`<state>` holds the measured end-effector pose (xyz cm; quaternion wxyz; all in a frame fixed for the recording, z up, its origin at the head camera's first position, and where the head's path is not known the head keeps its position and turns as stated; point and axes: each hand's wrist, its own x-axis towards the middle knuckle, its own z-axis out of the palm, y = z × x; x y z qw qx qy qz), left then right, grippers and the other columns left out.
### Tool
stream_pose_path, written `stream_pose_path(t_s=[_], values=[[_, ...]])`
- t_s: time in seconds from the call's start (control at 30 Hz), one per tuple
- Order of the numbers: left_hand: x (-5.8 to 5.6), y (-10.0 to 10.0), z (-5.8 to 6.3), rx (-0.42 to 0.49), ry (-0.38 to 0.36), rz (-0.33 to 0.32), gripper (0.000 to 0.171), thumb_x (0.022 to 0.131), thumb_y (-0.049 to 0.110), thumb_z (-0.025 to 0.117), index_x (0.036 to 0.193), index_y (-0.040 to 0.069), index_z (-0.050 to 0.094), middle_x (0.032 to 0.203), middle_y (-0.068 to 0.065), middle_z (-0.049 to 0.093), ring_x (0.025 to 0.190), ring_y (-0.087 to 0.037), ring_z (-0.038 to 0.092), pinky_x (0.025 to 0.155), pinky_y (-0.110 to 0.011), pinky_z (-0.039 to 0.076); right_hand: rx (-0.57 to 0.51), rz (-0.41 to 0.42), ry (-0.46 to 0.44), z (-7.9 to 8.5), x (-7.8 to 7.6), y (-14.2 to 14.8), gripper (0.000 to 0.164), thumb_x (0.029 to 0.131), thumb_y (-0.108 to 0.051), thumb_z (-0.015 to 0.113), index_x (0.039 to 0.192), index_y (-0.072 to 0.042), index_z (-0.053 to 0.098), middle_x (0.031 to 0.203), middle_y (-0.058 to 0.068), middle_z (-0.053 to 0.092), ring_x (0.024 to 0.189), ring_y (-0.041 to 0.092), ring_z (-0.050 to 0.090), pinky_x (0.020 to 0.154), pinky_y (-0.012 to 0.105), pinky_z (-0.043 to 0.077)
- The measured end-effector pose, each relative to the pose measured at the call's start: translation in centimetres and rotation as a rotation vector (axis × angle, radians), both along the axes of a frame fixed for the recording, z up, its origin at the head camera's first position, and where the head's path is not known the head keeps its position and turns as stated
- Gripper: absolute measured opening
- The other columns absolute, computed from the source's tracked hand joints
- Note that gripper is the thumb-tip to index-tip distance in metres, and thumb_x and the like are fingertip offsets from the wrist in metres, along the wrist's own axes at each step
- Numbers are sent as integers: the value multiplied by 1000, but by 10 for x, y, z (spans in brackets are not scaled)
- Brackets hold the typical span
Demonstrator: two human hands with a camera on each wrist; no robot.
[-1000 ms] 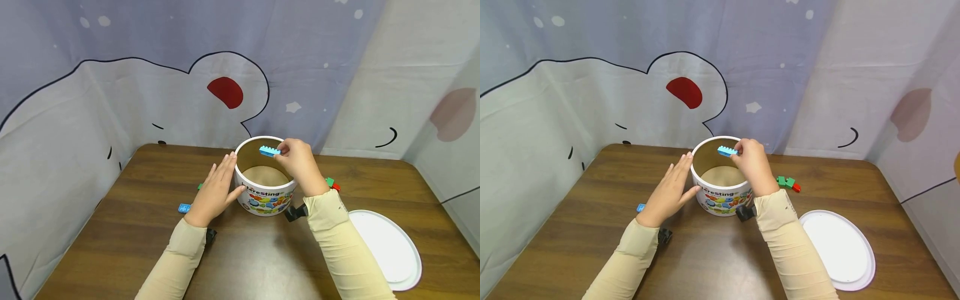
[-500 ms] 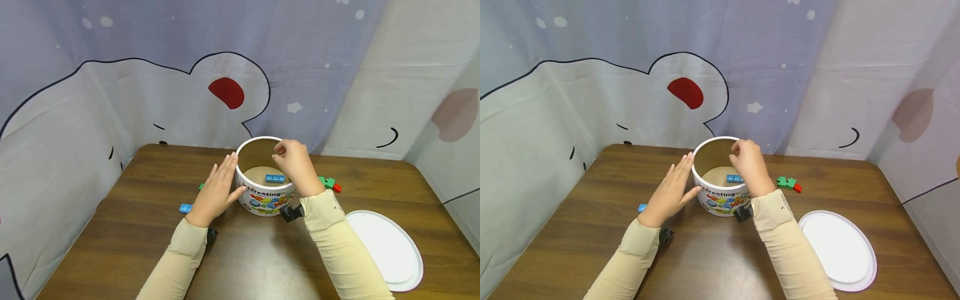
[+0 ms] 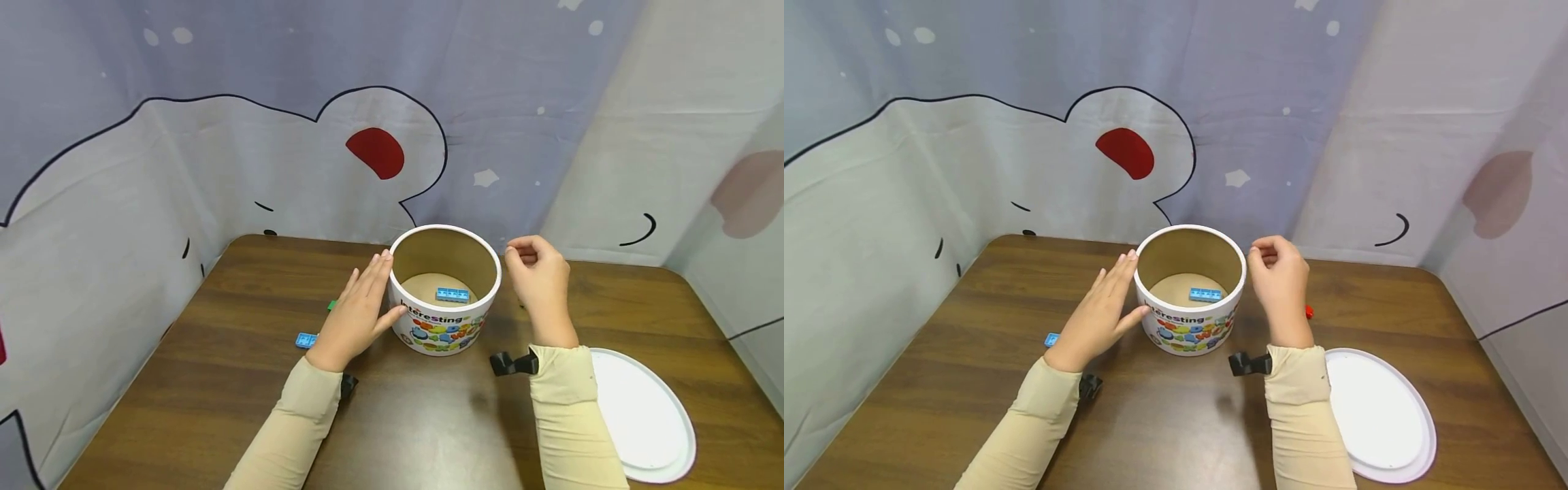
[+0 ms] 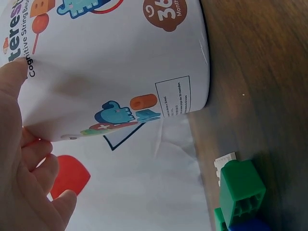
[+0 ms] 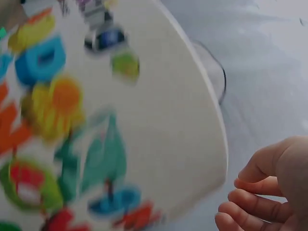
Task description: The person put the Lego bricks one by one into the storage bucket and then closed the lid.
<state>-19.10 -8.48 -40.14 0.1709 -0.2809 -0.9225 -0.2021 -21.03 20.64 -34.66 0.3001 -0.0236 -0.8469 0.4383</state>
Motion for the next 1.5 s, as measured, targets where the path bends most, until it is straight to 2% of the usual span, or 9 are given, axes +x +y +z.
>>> stream_pose_path(t_s=[0.1, 0.37, 0.43, 0.53, 0.63, 0.83, 0.97, 1.2, 1.5], values=[[0, 1, 0, 2, -5, 2, 85, 100, 44, 62, 162, 5, 18, 167, -11, 22, 154, -24, 18, 121, -55, 22, -18, -39, -74, -11, 1, 17, 18, 94, -12, 62, 99, -1, 75, 90, 14, 71, 69, -7, 55, 65, 11, 44], [0, 1, 0, 8, -2, 1, 85, 100, 44, 63, 162, 5, 19, 167, -11, 22, 154, -24, 18, 121, -55, 22, 4, -123, -305, -37, 3, 59, 25, 97, -18, 59, 109, -1, 74, 99, 14, 72, 69, -9, 52, 67, 19, 45], [0, 0, 0, 5, -1, 0, 85, 100, 43, 63, 162, 5, 19, 167, -11, 22, 154, -24, 19, 121, -55, 23, 25, -143, -328, -42, 3, 66, 25, 96, -16, 59, 110, 0, 74, 100, 16, 73, 72, -2, 56, 68, 22, 44], [0, 0, 0, 6, -1, 1, 85, 100, 43, 63, 162, 4, 19, 167, -11, 22, 154, -25, 19, 121, -54, 22, 54, -152, -353, -48, 4, 74, 26, 94, -11, 59, 111, 3, 73, 103, 21, 73, 85, 20, 65, 72, 29, 45], [-1, 0, 1, 4, -3, 3, 85, 100, 42, 63, 162, 5, 19, 167, -11, 21, 154, -24, 19, 121, -54, 22, 67, -150, -395, -54, 5, 81, 28, 94, -9, 60, 115, 6, 71, 107, 25, 72, 101, 38, 64, 81, 39, 48], [0, 0, 0, 6, -5, 4, 85, 100, 44, 63, 162, 5, 19, 167, -11, 22, 154, -25, 19, 121, -54, 21, 100, -146, -512, -65, 6, 89, 30, 92, -8, 62, 115, 10, 69, 111, 28, 70, 113, 49, 56, 97, 55, 45], [0, 0, 1, -1, -19, 10, 85, 100, 45, 62, 162, 6, 18, 168, -9, 21, 155, -23, 17, 122, -52, 19, 108, -133, -553, -68, 6, 91, 29, 90, -7, 65, 112, 12, 68, 113, 32, 66, 113, 54, 52, 99, 58, 43], [-1, 1, -1, 10, 4, 0, 85, 100, 43, 64, 162, 4, 20, 167, -11, 23, 154, -26, 20, 120, -56, 23, 117, -113, -588, -70, 6, 93, 27, 89, -3, 69, 110, 13, 67, 114, 33, 65, 112, 56, 51, 98, 59, 44], [-1, 0, -1, 12, 4, -3, 86, 100, 43, 64, 162, 5, 19, 167, -11, 22, 154, -26, 20, 120, -56, 22, 140, -99, -597, -71, 6, 95, 25, 86, 0, 69, 107, 13, 69, 116, 34, 64, 114, 58, 48, 100, 60, 41]])
